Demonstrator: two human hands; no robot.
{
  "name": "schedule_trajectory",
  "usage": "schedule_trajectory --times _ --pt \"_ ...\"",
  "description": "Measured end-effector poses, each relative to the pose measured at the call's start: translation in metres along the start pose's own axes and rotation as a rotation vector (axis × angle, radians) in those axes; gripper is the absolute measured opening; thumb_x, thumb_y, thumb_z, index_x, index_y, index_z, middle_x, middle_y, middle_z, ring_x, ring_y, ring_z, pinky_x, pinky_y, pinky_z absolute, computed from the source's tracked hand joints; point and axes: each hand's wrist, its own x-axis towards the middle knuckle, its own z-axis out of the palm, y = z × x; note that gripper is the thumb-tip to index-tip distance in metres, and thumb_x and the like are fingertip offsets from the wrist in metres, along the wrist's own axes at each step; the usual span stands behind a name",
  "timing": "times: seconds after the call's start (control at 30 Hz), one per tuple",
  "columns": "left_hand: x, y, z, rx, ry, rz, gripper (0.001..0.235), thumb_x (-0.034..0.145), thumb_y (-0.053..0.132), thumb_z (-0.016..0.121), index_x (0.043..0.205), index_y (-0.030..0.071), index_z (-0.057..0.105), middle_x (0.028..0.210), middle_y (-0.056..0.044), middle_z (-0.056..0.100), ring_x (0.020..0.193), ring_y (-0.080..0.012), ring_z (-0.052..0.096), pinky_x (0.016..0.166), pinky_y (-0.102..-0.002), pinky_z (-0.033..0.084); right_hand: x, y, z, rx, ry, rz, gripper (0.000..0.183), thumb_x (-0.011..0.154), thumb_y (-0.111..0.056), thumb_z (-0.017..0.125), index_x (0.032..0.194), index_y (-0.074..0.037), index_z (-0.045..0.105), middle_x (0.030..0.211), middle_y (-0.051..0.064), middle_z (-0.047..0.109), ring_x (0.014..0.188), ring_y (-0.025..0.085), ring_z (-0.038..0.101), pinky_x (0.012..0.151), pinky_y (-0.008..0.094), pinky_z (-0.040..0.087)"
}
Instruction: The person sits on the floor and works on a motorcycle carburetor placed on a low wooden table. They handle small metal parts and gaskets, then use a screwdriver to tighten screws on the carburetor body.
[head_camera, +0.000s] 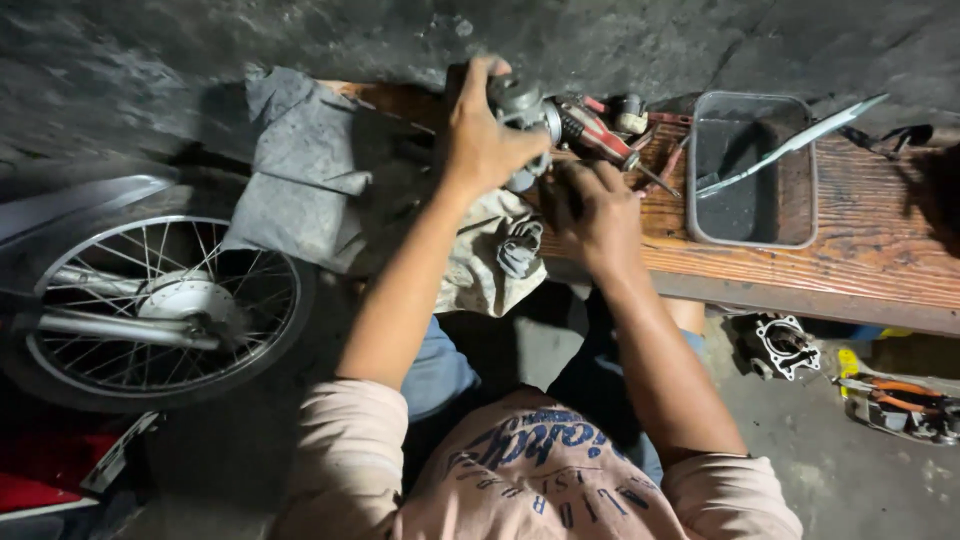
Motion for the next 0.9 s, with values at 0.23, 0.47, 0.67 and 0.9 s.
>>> schedule_trajectory --times 0.23,0.47,0.67,0.9 --pt "0.019 -0.054 -0.004 -0.050 0.053 0.150 0.047 0.068 0.029 0.082 0.106 0.014 0.059 0.103 -0.003 0.069 0.097 -0.0195 0.066 0.089 -0.030 0.050 0.016 -0.017 -0.017 0.103 0.099 -0.001 0.022 0.097 -0.013 0.077 0.114 0.000 0.074 0.108 0.019 0.074 0.093 0.031 0.074 0.080 0.036 0.054" --pt "0.023 -0.060 -0.005 0.015 -0.123 0.015 0.057 0.083 0.046 0.077 0.127 0.021 0.053 0.130 -0.011 0.065 0.122 -0.0319 0.062 0.101 -0.050 0.050 0.018 -0.021 -0.016 0.164 0.106 -0.027 0.023 0.099 -0.009 0.077 0.117 0.005 0.074 0.105 0.017 0.075 0.093 0.027 0.074 0.079 0.034 0.054" --pt "0.024 -0.066 -0.005 0.110 -0.130 0.035 0.057 0.087 0.048 0.072 0.130 0.015 0.054 0.131 -0.013 0.067 0.123 -0.0335 0.063 0.102 -0.051 0.051 0.019 -0.028 -0.014 0.175 0.084 -0.037 0.028 0.100 -0.015 0.076 0.117 0.006 0.073 0.099 0.016 0.072 0.090 0.028 0.071 0.074 0.036 0.052" --pt "0.021 -0.064 -0.011 0.078 -0.140 0.016 0.060 0.089 0.053 0.070 0.136 0.019 0.055 0.143 -0.014 0.060 0.133 -0.0354 0.056 0.108 -0.051 0.048 0.018 -0.026 -0.009 0.129 0.074 -0.039 0.029 0.097 -0.013 0.077 0.121 0.004 0.073 0.100 0.014 0.072 0.089 0.029 0.071 0.074 0.036 0.052"
